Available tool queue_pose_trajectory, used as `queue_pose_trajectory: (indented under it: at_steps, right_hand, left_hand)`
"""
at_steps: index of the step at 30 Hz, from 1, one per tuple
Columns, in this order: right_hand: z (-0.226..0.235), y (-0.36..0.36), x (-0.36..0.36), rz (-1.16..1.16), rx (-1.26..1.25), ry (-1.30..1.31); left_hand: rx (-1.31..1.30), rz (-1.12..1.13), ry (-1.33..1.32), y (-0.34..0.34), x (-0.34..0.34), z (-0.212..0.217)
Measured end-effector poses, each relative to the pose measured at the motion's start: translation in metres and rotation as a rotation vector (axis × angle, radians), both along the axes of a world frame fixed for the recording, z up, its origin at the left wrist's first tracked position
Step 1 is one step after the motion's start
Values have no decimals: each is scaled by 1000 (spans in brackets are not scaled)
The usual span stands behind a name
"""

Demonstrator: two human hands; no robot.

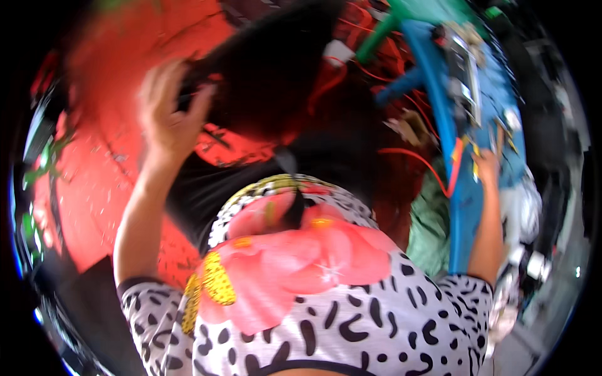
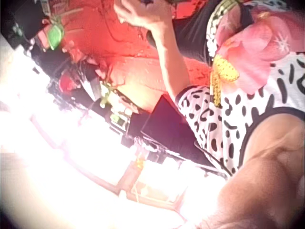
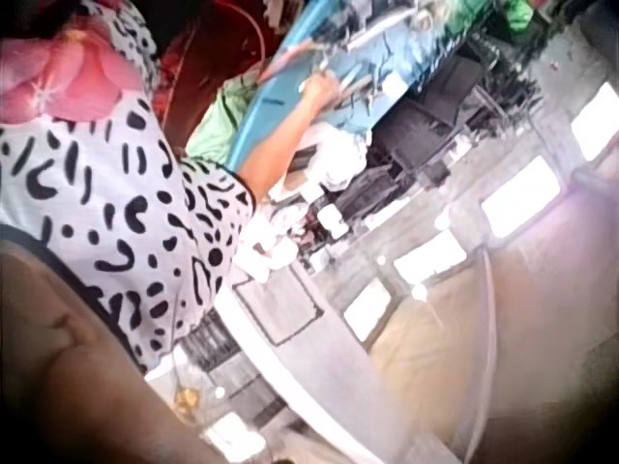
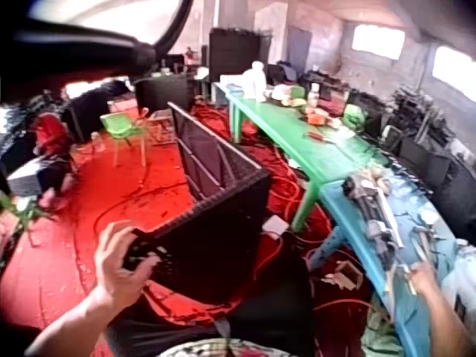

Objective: The person wraps black plastic strips around the edges of a dark textured furniture component, securing the strips with a pneumatic nail gun and trimming excess material with pliers and a knife.

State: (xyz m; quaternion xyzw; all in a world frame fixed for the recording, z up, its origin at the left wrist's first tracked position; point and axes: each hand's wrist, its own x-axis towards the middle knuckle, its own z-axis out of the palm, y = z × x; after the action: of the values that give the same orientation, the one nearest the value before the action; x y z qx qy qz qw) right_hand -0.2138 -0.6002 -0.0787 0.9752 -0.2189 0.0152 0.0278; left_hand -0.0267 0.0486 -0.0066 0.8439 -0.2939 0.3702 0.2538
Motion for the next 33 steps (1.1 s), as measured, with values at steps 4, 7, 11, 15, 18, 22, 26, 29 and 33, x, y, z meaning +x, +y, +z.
queue_pose_trajectory:
  at_steps: [4, 7, 11, 15, 18, 22, 26, 29, 33]
  right_hand:
    - [38, 41, 7, -262, -158, -337]
    - [75, 31, 2, 10, -144, -739]
    - [115, 167, 58, 174, 528, -658]
    - [110, 308, 87, 801, 796, -474]
    - [80, 352, 108, 927, 995, -503]
    - [72, 369, 119, 971, 971, -386]
    - [64, 394, 120, 989, 556, -330]
    - [46, 394, 135, 917, 792, -334]
    - [76, 377, 171, 1077, 395, -669]
  left_hand:
    - [97, 43, -220, -2, -15, 13]
    - [62, -241, -236, -13, -39, 30]
    - [-85, -469, 509, -45, -67, 42]
    - [-216, -726, 1111, -80, -60, 16]
    - [-349, -792, 1438, -79, -69, 23]
    - [-599, -442, 1357, -64, -66, 4]
    - [-676, -432, 1397, -76, -63, 6]
    - [-323, -394, 914, -68, -59, 5]
    - [-126, -149, 0, -34, -24, 29]
